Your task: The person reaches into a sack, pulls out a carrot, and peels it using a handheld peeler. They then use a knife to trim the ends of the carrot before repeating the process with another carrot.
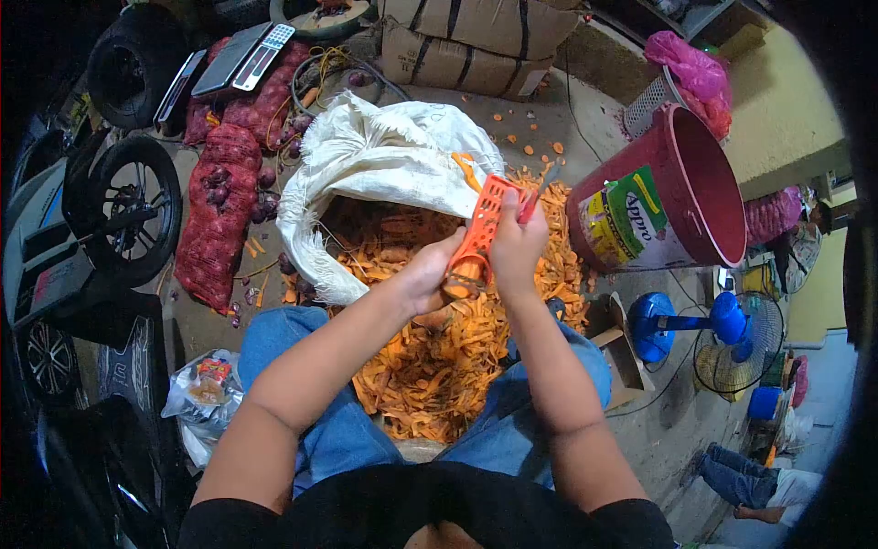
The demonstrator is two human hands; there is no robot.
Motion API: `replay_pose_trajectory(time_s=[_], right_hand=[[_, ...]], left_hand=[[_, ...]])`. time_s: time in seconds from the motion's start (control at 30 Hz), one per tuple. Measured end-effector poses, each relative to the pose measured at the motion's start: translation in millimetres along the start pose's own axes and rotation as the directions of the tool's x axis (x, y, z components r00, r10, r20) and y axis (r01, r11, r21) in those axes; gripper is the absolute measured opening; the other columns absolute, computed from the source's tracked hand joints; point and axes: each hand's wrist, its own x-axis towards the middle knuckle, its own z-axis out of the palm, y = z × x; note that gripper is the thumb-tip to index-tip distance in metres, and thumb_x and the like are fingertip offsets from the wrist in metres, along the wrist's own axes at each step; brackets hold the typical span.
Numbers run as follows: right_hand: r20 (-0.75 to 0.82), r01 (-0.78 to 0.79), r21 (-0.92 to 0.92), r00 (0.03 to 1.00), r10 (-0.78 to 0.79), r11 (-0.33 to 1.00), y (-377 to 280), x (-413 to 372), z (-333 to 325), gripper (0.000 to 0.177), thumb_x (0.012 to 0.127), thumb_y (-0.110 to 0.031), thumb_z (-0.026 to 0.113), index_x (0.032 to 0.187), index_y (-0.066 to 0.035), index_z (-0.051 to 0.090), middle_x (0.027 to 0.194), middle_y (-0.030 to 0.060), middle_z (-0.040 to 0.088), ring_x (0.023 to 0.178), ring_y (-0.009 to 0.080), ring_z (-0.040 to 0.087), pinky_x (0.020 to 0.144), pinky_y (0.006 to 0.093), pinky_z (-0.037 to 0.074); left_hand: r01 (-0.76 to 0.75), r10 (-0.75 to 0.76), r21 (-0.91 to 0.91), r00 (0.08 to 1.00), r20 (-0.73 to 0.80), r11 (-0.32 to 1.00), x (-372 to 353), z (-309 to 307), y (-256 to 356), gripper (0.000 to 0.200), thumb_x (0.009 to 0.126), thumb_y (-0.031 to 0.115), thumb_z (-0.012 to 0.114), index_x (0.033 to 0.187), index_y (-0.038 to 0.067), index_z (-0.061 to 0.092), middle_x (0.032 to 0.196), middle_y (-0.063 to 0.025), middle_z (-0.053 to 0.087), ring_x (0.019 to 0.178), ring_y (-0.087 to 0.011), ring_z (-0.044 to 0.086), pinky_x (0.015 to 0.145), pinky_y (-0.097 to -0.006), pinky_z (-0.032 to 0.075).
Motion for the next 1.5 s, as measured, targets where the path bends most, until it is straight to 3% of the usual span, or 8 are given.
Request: replay_pose_trajectory(time_s=[0.13, 0.43, 0.5, 0.57, 0.9, 1.03, 1.3, 1.5], right_hand=[[-0.101, -0.066, 0.166, 0.991, 0.083, 0.984, 0.0, 22.0, -12.8, 0.02, 0.081, -0.017, 0.044, 0.072, 0.0, 0.045, 0.058, 0.0026, 0.044, 0.053, 0.0094, 0.039, 0.05, 0.0251, 0.034], [-0.367, -0.053, -0.233, 0.929, -0.037, 0.971, 38.2, 61.8, -40.4, 0.022, 0.079, -0.017, 0.046, 0.069, 0.002, 0.045, 0.054, 0.0072, 0.045, 0.05, 0.0166, 0.041, 0.05, 0.0306, 0.034], [-0.369, -0.41, -0.212, 0.874, 0.316, 0.887, 37.3, 65.9, -47.8, 0.024, 0.079, -0.018, 0.046, 0.069, 0.003, 0.046, 0.054, 0.0088, 0.044, 0.05, 0.0186, 0.041, 0.05, 0.032, 0.034], [-0.409, -0.19, -0.176, 0.907, 0.104, 0.966, 31.3, 59.1, -38.4, 0.023, 0.08, -0.018, 0.045, 0.071, 0.004, 0.047, 0.055, 0.0062, 0.045, 0.05, 0.0152, 0.04, 0.049, 0.0296, 0.033], [0.069, 0.024, -0.215, 0.998, -0.01, 0.976, -4.1, 51.1, -59.4, 0.019, 0.08, -0.017, 0.044, 0.074, 0.0, 0.048, 0.059, 0.0011, 0.046, 0.054, 0.0071, 0.04, 0.049, 0.0234, 0.035], [0.544, 0.033, -0.33, 0.823, 0.161, 0.943, -17.6, 31.3, -65.2, 0.015, 0.078, -0.018, 0.047, 0.08, -0.003, 0.052, 0.06, 0.0084, 0.052, 0.056, 0.0146, 0.05, 0.052, 0.0279, 0.039], [0.693, 0.229, -0.369, 0.714, 0.102, 0.901, -5.0, 13.2, -62.9, 0.013, 0.076, -0.014, 0.048, 0.077, -0.002, 0.049, 0.06, 0.0126, 0.05, 0.055, 0.0194, 0.048, 0.053, 0.0299, 0.038], [0.697, 0.214, -0.397, 0.702, 0.142, 0.893, -8.5, 12.7, -65.5, 0.019, 0.078, -0.02, 0.047, 0.077, -0.001, 0.048, 0.062, 0.015, 0.051, 0.056, 0.0237, 0.048, 0.053, 0.0325, 0.038]], left_hand=[[0.133, -0.136, 0.067, 0.989, 0.052, 0.989, -6.6, 0.5, -12.7, 0.043, 0.085, 0.041, 0.02, 0.093, 0.006, 0.044, 0.07, -0.0063, 0.049, 0.057, -0.0157, 0.049, 0.049, -0.0273, 0.043], [0.136, -0.217, 0.485, 0.97, 0.114, 0.864, -32.2, 14.9, -5.4, 0.046, 0.084, 0.043, 0.019, 0.094, 0.005, 0.042, 0.067, -0.0047, 0.048, 0.053, -0.0121, 0.048, 0.044, -0.0236, 0.042], [0.158, -0.185, 0.426, 0.983, 0.023, 0.891, -30.9, 14.2, -2.8, 0.045, 0.085, 0.042, 0.021, 0.096, 0.005, 0.043, 0.069, -0.005, 0.05, 0.055, -0.0115, 0.049, 0.045, -0.0234, 0.042], [0.029, -0.055, 0.485, 0.998, 0.04, 0.874, -27.0, 7.3, 3.5, 0.044, 0.085, 0.041, 0.024, 0.097, 0.004, 0.045, 0.07, -0.0048, 0.051, 0.057, -0.0113, 0.049, 0.05, -0.0235, 0.043], [-0.154, 0.166, 0.609, 0.985, 0.038, 0.778, -20.4, -0.6, 31.1, 0.036, 0.081, 0.035, 0.042, 0.093, 0.001, 0.049, 0.075, -0.0009, 0.049, 0.067, -0.0063, 0.043, 0.059, -0.0202, 0.036], [-0.193, 0.211, 0.746, 0.975, 0.071, 0.637, -20.0, 0.0, 41.9, 0.034, 0.076, 0.031, 0.053, 0.092, 0.002, 0.048, 0.075, -0.0013, 0.05, 0.067, -0.0066, 0.045, 0.06, -0.0198, 0.036], [-0.333, 0.316, 0.767, 0.932, 0.178, 0.549, -12.8, 8.0, 33.0, 0.032, 0.066, 0.018, 0.061, 0.091, 0.003, 0.047, 0.074, 0.0, 0.047, 0.065, -0.0054, 0.044, 0.057, -0.019, 0.037], [-0.498, 0.402, 0.835, 0.831, 0.384, 0.234, -9.7, 2.4, 36.0, 0.033, 0.061, 0.021, 0.065, 0.085, 0.0, 0.053, 0.073, -0.0055, 0.051, 0.068, -0.0112, 0.048, 0.065, -0.024, 0.039]])
